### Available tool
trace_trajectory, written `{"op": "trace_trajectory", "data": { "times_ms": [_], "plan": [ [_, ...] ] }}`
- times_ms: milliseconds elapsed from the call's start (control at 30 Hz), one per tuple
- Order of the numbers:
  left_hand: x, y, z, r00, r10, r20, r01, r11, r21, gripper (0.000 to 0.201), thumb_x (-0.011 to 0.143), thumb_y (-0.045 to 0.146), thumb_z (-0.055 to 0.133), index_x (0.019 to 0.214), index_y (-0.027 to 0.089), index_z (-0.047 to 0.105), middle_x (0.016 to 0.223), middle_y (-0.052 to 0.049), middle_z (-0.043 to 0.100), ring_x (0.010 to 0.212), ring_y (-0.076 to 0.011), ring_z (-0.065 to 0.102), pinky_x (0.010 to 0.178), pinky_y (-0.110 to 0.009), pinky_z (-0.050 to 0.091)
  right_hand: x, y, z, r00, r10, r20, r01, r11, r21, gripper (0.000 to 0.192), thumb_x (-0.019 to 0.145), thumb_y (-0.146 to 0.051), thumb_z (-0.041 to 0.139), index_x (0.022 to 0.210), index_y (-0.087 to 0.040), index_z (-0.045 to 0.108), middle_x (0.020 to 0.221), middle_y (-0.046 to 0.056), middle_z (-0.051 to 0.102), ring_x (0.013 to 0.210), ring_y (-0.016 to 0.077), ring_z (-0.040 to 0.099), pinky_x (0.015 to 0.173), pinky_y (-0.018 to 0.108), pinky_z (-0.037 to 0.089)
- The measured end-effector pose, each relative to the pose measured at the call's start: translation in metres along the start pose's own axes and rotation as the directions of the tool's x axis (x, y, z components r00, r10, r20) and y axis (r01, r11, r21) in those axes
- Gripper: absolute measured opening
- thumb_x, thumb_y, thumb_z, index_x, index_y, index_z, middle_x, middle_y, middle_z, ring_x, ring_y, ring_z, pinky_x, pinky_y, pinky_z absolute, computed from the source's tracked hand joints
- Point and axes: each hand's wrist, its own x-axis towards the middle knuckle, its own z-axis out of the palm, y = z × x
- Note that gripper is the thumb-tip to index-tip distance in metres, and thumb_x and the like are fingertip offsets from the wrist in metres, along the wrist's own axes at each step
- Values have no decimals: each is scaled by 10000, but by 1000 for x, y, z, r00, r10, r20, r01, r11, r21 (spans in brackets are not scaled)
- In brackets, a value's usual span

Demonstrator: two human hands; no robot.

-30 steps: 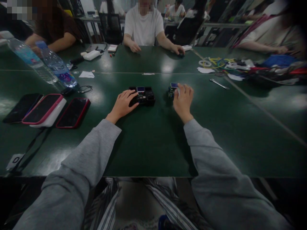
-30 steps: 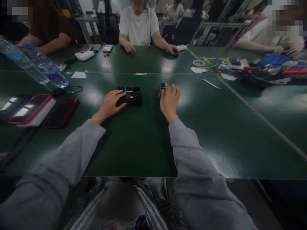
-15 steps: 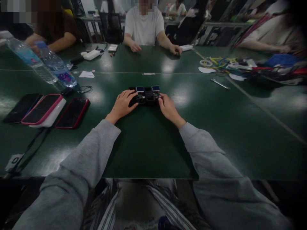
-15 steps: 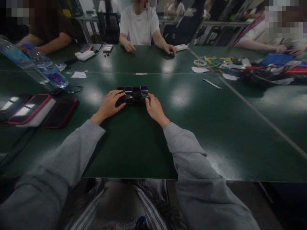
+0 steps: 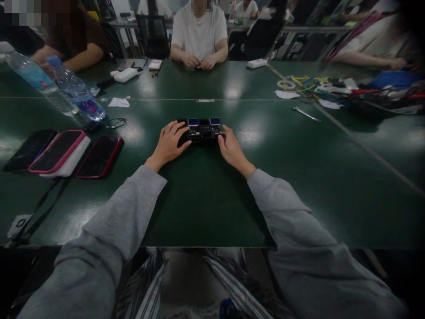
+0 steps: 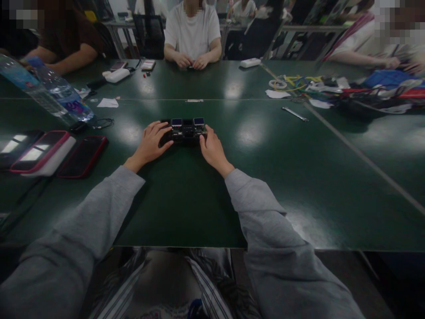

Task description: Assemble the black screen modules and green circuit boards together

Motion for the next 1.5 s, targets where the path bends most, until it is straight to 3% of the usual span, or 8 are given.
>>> {"op": "trace_trajectory", "data": {
  "times_ms": [133,300,467,767,1033,1267,1500],
  "plan": [
    [0,-3,4,1000,-18,-16,18,1000,8,637,952,626,470,1476,265,439,1590,-112,399,1499,-354,289,1212,-583,279,0,-3,-3,999,-46,21,47,998,-31,626,1044,-559,207,1500,-169,383,1430,181,545,1246,342,569,1071,566,459],
    [0,-4,5,999,-25,22,25,1000,-7,582,973,582,455,1473,285,438,1548,-107,453,1454,-347,359,1168,-587,356,-1,-7,-6,994,-59,87,68,993,-101,640,1050,-573,165,1496,-203,436,1384,160,578,1255,353,544,1044,582,463],
    [1,-2,3,999,-31,28,31,999,-7,554,968,510,513,1462,268,446,1549,-104,449,1449,-337,359,1162,-561,380,-4,-9,-8,987,-71,145,97,978,-185,746,978,-705,374,1511,-184,417,1366,188,547,1242,387,519,1014,600,475],
    [1,-2,2,999,-31,40,33,999,-36,548,965,486,529,1460,269,438,1548,-108,440,1446,-341,350,1161,-592,381,-2,-9,-8,990,-81,118,103,976,-192,533,1000,-465,488,1461,-199,464,1300,164,575,1176,356,557,968,573,507],
    [2,-6,5,999,-20,39,22,999,-45,551,960,467,540,1464,271,432,1549,-110,438,1445,-341,349,1171,-607,360,-2,-12,-8,991,-82,103,101,974,-201,517,992,-440,519,1412,-138,507,1283,184,593,1149,352,569,960,548,517],
    [2,-5,3,998,-28,49,31,998,-63,559,958,480,537,1465,271,431,1551,-122,432,1445,-353,348,1159,-627,362,-2,-13,-10,991,-69,111,90,977,-194,493,1001,-468,488,1418,-204,497,1278,161,591,1148,353,574,935,567,521],
    [3,-6,4,998,-29,50,32,998,-61,569,955,548,507,1454,283,438,1549,-115,435,1444,-353,348,1152,-627,375,-2,-14,-9,993,-66,101,87,973,-212,479,1001,-452,505,1400,-187,509,1254,167,596,1158,355,571,955,560,515]
  ]
}}
